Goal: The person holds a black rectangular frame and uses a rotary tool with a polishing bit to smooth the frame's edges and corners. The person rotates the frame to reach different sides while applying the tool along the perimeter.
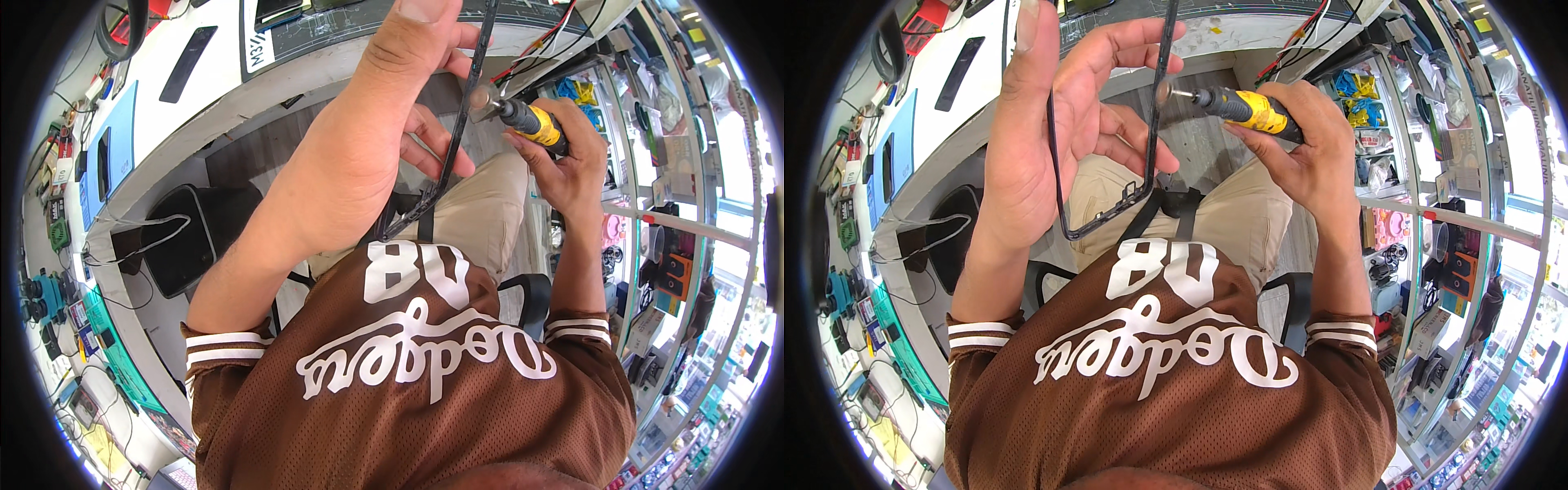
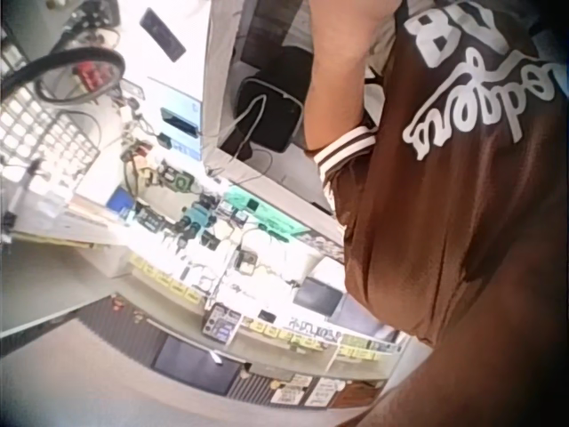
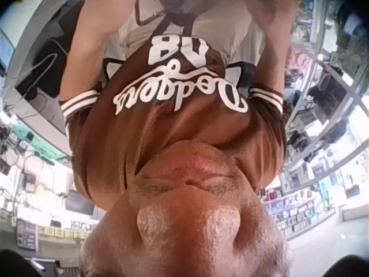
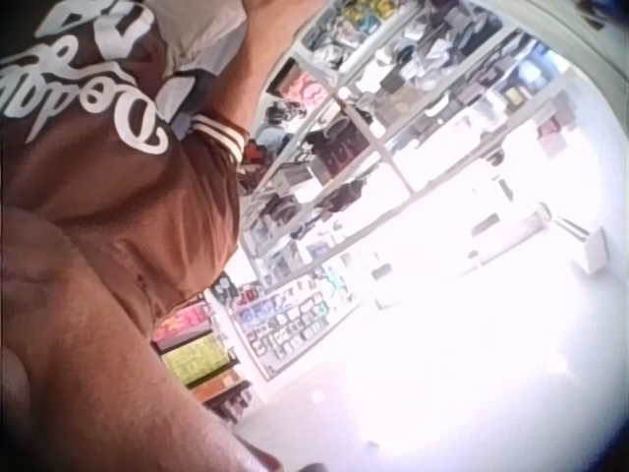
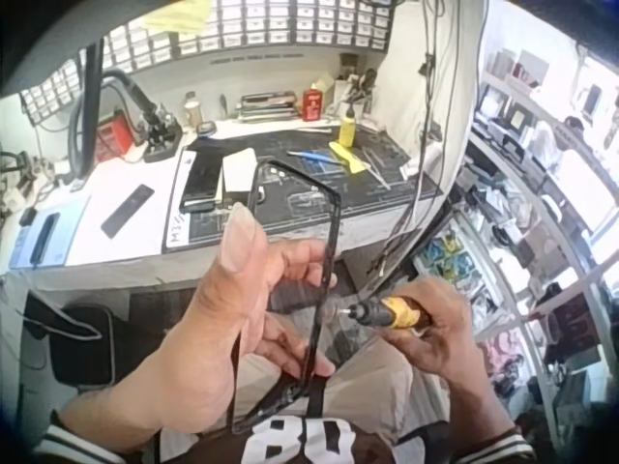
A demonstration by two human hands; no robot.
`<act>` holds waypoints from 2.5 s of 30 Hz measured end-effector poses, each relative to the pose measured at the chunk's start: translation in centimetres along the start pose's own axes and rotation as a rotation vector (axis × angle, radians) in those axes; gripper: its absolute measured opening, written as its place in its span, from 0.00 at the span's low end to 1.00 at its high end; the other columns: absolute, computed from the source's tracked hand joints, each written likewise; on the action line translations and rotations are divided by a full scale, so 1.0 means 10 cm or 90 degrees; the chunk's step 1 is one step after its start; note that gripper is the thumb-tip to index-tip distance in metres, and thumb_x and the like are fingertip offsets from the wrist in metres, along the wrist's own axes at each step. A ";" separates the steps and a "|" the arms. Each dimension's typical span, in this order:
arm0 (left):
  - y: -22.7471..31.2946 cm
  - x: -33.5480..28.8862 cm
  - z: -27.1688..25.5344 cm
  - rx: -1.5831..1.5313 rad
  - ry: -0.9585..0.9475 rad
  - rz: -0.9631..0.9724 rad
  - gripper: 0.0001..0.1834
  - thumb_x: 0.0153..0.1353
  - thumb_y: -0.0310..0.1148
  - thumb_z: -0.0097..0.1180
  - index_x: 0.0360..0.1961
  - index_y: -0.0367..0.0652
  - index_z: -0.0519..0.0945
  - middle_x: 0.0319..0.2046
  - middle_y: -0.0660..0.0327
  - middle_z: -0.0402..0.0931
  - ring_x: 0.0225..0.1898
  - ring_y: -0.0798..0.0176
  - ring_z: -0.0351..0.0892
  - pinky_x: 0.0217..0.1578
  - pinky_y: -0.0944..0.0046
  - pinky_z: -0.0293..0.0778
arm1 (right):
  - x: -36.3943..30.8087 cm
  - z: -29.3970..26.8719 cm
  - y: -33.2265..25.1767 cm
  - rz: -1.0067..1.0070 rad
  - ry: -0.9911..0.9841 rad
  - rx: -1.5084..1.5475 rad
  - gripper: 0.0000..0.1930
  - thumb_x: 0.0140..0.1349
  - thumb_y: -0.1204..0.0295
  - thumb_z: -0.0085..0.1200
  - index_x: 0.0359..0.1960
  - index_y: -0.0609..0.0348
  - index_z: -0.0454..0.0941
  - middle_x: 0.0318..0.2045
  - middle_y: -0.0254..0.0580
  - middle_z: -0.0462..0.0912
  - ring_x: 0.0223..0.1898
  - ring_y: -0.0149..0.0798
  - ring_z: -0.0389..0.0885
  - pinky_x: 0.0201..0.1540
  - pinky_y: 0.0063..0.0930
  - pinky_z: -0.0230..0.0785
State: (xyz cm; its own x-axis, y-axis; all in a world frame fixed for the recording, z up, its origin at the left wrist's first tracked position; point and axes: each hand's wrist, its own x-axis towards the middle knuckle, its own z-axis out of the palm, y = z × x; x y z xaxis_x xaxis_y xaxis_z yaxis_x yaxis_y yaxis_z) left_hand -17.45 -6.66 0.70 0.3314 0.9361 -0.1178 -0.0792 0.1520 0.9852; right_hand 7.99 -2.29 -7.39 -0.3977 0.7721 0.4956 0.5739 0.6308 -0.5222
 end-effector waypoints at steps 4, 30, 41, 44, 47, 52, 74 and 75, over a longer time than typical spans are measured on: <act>0.02 -0.02 -0.08 -0.105 -0.045 -0.013 0.55 0.68 0.76 0.29 0.75 0.33 0.55 0.58 0.56 0.63 0.42 0.61 0.82 0.43 0.67 0.74 | 0.02 -0.05 -0.01 0.038 -0.013 -0.011 0.18 0.53 0.71 0.72 0.44 0.63 0.81 0.34 0.41 0.82 0.34 0.38 0.81 0.40 0.29 0.72; -0.63 0.18 -0.27 -0.607 -0.345 0.119 0.56 0.66 0.78 0.24 0.78 0.40 0.49 0.50 0.46 0.73 0.39 0.39 0.85 0.42 0.46 0.83 | -0.35 0.29 0.08 0.282 0.106 0.644 0.16 0.68 0.61 0.63 0.45 0.61 0.78 0.31 0.29 0.75 0.30 0.23 0.69 0.33 0.19 0.63; -0.52 0.11 0.21 -0.013 0.069 0.069 0.64 0.62 0.83 0.17 0.71 0.31 0.64 0.55 0.57 0.75 0.45 0.62 0.77 0.51 0.58 0.69 | 0.05 0.41 -0.56 0.461 0.140 0.864 0.16 0.65 0.65 0.66 0.49 0.63 0.84 0.25 0.30 0.82 0.19 0.20 0.67 0.21 0.17 0.55; -0.53 0.10 0.22 -0.021 0.072 0.069 0.64 0.62 0.83 0.17 0.72 0.31 0.64 0.55 0.57 0.74 0.45 0.62 0.77 0.51 0.58 0.69 | 0.05 0.42 -0.53 0.440 0.126 0.848 0.14 0.65 0.65 0.67 0.45 0.63 0.85 0.25 0.29 0.81 0.19 0.20 0.68 0.22 0.17 0.56; -0.55 0.08 0.23 -0.030 0.062 0.072 0.64 0.61 0.84 0.17 0.73 0.32 0.63 0.55 0.57 0.73 0.45 0.62 0.77 0.51 0.58 0.69 | 0.06 0.44 -0.55 0.433 0.137 0.847 0.13 0.65 0.65 0.67 0.43 0.63 0.85 0.25 0.29 0.82 0.20 0.20 0.68 0.22 0.18 0.57; -0.49 0.05 0.25 -0.032 0.041 0.062 0.64 0.61 0.84 0.17 0.73 0.33 0.63 0.55 0.57 0.73 0.44 0.62 0.76 0.51 0.58 0.68 | 0.08 0.44 -0.60 0.452 0.149 0.842 0.13 0.65 0.66 0.66 0.43 0.64 0.85 0.26 0.29 0.82 0.20 0.21 0.68 0.22 0.18 0.57; -0.48 -0.02 0.11 -0.120 -0.047 0.043 0.63 0.61 0.77 0.39 0.78 0.29 0.49 0.60 0.58 0.63 0.48 0.62 0.69 0.48 0.61 0.68 | -0.16 0.33 0.06 0.156 0.126 0.025 0.10 0.48 0.77 0.72 0.29 0.60 0.81 0.21 0.37 0.77 0.22 0.30 0.74 0.28 0.24 0.68; -0.50 -0.03 0.11 -0.123 -0.053 0.054 0.64 0.60 0.78 0.42 0.78 0.29 0.49 0.60 0.58 0.63 0.48 0.62 0.69 0.48 0.61 0.69 | -0.13 0.32 0.05 0.139 0.127 0.011 0.10 0.48 0.77 0.73 0.29 0.60 0.81 0.21 0.38 0.78 0.22 0.32 0.74 0.29 0.25 0.69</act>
State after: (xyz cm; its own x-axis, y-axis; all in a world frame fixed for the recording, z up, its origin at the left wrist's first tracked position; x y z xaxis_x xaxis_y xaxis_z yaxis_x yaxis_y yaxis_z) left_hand -16.15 -8.03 -4.11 0.3909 0.9203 -0.0166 -0.2867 0.1389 0.9479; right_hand 6.57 -2.75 -10.54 -0.1167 0.8605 0.4959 0.6178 0.4539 -0.6422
